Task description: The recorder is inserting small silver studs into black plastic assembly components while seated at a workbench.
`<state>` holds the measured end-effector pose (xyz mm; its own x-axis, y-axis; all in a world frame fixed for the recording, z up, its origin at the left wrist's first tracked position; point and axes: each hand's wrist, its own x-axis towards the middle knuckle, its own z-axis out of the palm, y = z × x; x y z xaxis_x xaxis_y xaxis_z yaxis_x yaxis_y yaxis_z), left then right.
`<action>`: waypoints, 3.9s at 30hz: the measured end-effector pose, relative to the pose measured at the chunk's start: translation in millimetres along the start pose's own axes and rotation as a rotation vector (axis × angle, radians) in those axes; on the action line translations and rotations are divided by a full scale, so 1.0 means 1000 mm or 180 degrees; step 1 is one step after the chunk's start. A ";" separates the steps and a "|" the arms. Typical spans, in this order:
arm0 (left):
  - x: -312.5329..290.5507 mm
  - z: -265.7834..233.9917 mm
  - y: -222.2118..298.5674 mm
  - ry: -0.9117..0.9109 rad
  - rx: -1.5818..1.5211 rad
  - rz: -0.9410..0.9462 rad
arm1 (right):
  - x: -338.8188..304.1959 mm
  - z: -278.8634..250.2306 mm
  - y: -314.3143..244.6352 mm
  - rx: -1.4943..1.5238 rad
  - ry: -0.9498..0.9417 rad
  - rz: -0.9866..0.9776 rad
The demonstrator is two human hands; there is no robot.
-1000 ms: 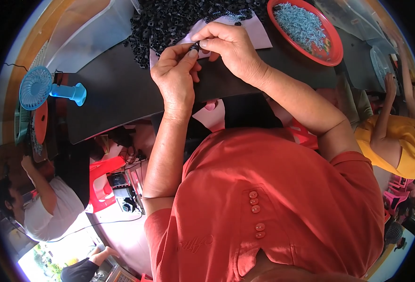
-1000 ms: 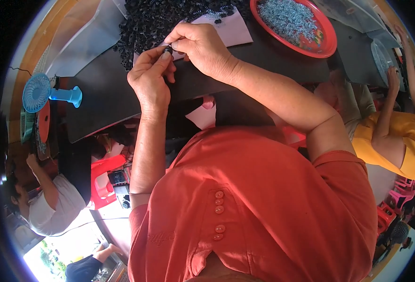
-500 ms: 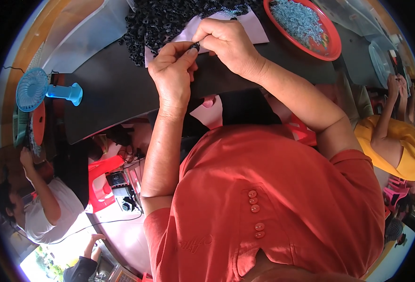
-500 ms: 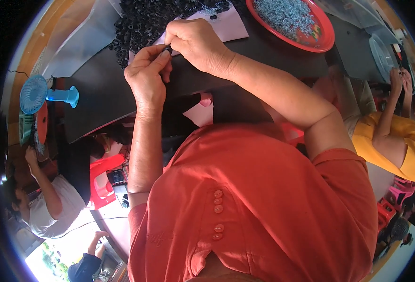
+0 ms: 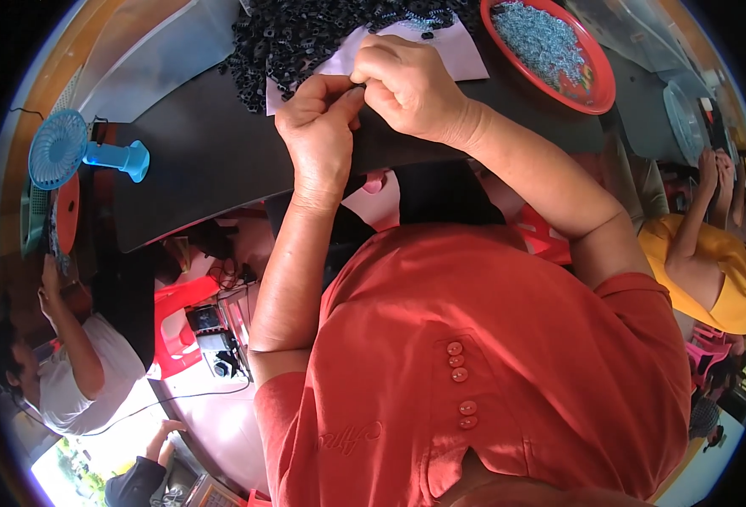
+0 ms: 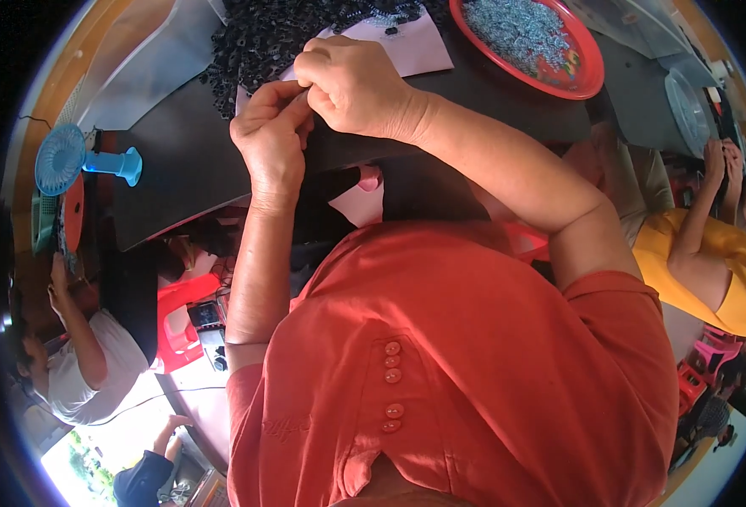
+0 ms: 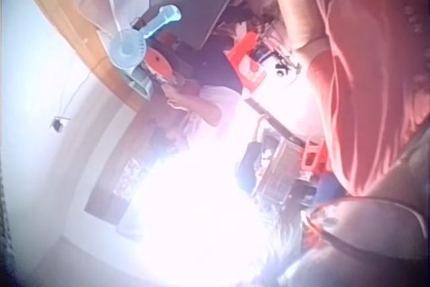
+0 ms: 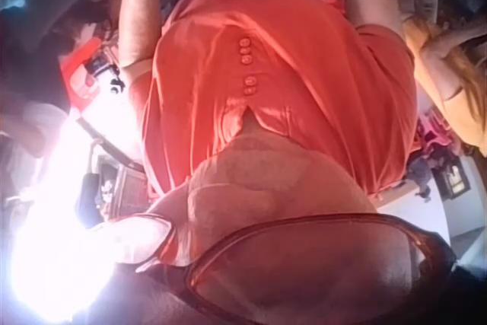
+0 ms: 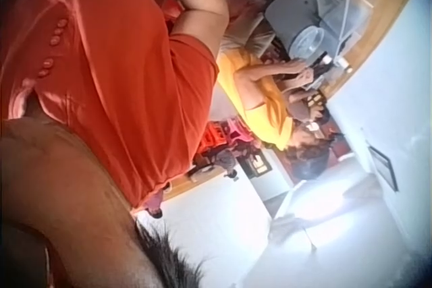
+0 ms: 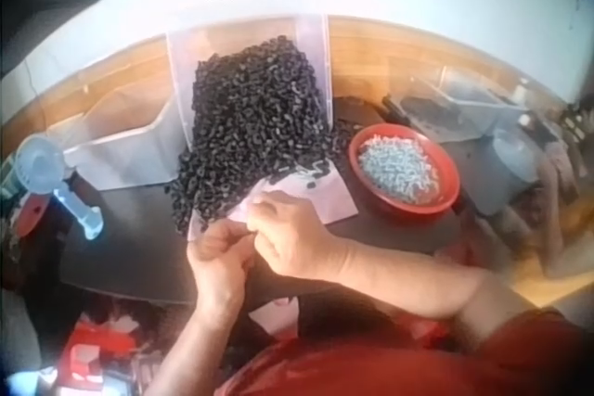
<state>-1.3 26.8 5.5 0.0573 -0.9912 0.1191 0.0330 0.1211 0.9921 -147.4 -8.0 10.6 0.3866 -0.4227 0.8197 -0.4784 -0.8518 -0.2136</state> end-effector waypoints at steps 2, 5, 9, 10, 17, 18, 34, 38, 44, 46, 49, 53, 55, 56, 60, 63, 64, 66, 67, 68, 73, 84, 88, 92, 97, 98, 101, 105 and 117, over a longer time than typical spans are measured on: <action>0.000 0.000 -0.003 0.0001 -0.0044 0.0190 | 0.000 -0.002 0.000 0.0682 -0.0100 0.0501; 0.001 0.000 -0.005 0.0019 -0.0103 0.0387 | 0.002 0.000 0.002 0.0699 -0.0006 0.0467; 0.001 -0.001 -0.006 0.0044 0.0024 0.0286 | 0.004 -0.001 -0.001 0.0611 0.0006 0.0624; 0.001 0.001 -0.005 0.0041 0.0024 0.0289 | 0.003 -0.001 0.000 0.0645 -0.0020 0.0665; 0.000 0.002 -0.001 0.0027 -0.0178 0.0223 | 0.001 -0.004 0.006 0.1115 -0.0290 0.1010; 0.000 0.002 -0.001 -0.0017 -0.0225 0.0227 | 0.002 -0.004 0.006 0.1115 -0.0289 0.1009; -0.002 0.003 0.007 0.0174 -0.0334 0.0054 | 0.001 -0.005 0.004 0.2134 -0.0448 0.2455; -0.001 0.005 0.001 0.0261 -0.0309 0.0065 | 0.001 -0.009 0.002 0.1900 -0.0681 0.2459; 0.001 0.003 -0.004 0.0245 0.0022 0.0202 | 0.000 -0.002 0.002 0.0771 -0.0567 0.1367; 0.001 0.003 -0.005 0.0281 0.0086 0.0217 | -0.001 0.004 -0.003 0.0636 -0.0361 0.1235; 0.001 0.003 -0.004 0.0370 -0.0038 0.0249 | -0.002 0.011 -0.004 0.0400 -0.0056 0.0940; -0.001 0.002 -0.006 0.0450 -0.0034 0.0264 | 0.001 0.012 -0.005 0.0501 0.0014 0.0908; -0.002 0.002 -0.006 0.0492 -0.0039 0.0338 | 0.003 0.010 -0.007 0.0702 0.0007 0.1019; -0.003 0.003 -0.005 0.0500 -0.0088 0.0359 | 0.003 0.009 -0.008 0.0758 -0.0003 0.1082; -0.002 0.003 -0.003 0.0441 -0.0359 0.0056 | -0.003 0.011 -0.005 0.0815 0.0046 0.1078; -0.001 0.002 -0.003 0.0330 -0.0519 0.0055 | -0.003 0.010 -0.006 0.1526 -0.0119 0.1982; 0.000 0.002 -0.002 0.0325 -0.0517 0.0065 | -0.002 0.009 -0.005 0.1523 -0.0110 0.1975; 0.000 0.001 -0.001 0.0310 -0.0451 0.0095 | -0.002 0.008 -0.006 0.1408 -0.0174 0.1862; 0.000 0.001 -0.001 0.0309 -0.0448 0.0086 | -0.002 0.008 -0.006 0.1411 -0.0175 0.1871; 0.000 0.000 -0.001 0.0288 -0.0414 0.0066 | -0.001 0.009 -0.005 0.1267 -0.0073 0.1653; 0.000 0.001 -0.002 0.0239 -0.0288 0.0038 | -0.002 0.011 0.000 0.0946 0.0080 0.1181; 0.003 0.001 -0.004 0.0305 -0.0136 0.0051 | -0.003 0.017 -0.008 0.0254 0.0163 0.0894; 0.002 -0.001 -0.006 0.0349 -0.0186 0.0010 | -0.005 0.018 -0.009 0.0481 0.0038 0.1200; 0.001 -0.002 -0.003 0.0353 -0.0477 -0.0089 | -0.008 0.011 -0.011 0.0928 0.0046 0.1164; 0.007 -0.005 -0.002 0.0290 -0.0895 0.0043 | -0.005 0.014 -0.012 0.0548 0.0054 0.0707; 0.007 -0.006 -0.001 0.0331 -0.1049 -0.0031 | -0.004 0.014 -0.011 0.0547 0.0067 0.0704; 0.008 -0.003 0.001 0.0477 -0.1298 -0.0113 | -0.001 0.015 -0.010 0.0188 0.0208 0.0531; 0.007 0.005 0.000 0.0653 -0.1449 -0.0174 | 0.001 0.015 -0.008 -0.0266 0.0385 0.0316; -0.005 0.020 0.012 0.0621 -0.1666 -0.0503 | 0.000 0.008 -0.009 -0.0377 0.0446 0.0332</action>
<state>-21.6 32.2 17.3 0.1927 -0.9773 -0.0875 0.5423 0.0318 0.8396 -136.7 -2.8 7.6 0.2204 -0.4525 0.8641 -0.6028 -0.7597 -0.2441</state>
